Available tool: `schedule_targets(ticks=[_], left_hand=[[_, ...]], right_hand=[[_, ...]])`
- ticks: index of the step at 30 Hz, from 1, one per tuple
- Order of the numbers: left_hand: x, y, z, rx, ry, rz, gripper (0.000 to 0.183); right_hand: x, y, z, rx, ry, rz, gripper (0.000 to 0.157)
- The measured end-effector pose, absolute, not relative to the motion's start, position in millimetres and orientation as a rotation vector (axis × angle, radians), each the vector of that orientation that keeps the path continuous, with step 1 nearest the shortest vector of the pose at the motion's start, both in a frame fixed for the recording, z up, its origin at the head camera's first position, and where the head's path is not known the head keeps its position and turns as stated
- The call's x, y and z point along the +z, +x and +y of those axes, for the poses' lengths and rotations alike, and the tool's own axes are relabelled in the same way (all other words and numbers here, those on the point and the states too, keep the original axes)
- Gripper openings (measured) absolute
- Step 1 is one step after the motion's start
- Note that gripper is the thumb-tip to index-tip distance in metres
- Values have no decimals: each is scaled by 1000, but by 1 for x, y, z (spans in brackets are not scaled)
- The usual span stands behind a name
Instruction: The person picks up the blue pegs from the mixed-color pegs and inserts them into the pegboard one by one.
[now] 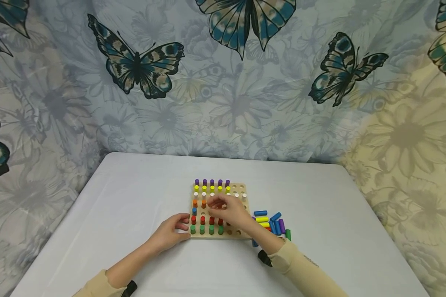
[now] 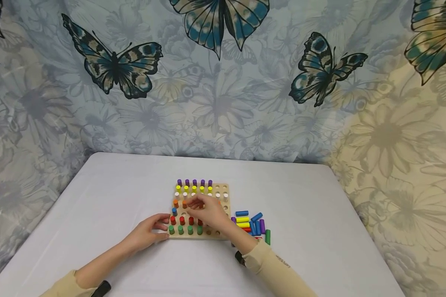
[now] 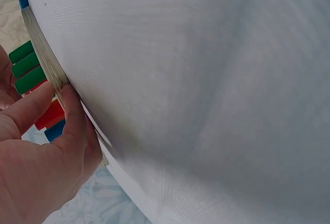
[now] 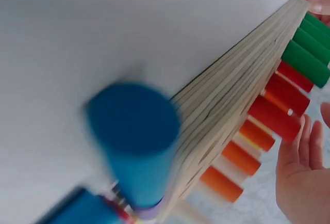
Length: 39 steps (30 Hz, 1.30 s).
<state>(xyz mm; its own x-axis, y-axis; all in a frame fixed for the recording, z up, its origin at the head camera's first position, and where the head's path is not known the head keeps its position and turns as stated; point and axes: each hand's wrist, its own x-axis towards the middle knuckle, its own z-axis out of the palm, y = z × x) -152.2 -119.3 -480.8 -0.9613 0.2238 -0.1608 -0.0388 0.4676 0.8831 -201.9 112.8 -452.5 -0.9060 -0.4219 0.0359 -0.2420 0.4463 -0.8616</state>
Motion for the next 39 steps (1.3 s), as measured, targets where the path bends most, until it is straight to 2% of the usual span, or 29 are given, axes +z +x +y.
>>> schedule_targets(ticks=[22, 39], left_hand=[[-480, -150, -118, 1492, 136, 2466, 58], [-481, -152, -118, 1481, 130, 2471, 58]], right_hand=[[-450, -196, 185, -1584, -224, 2568, 19], [-457, -188, 246, -1549, -42, 2633, 28]])
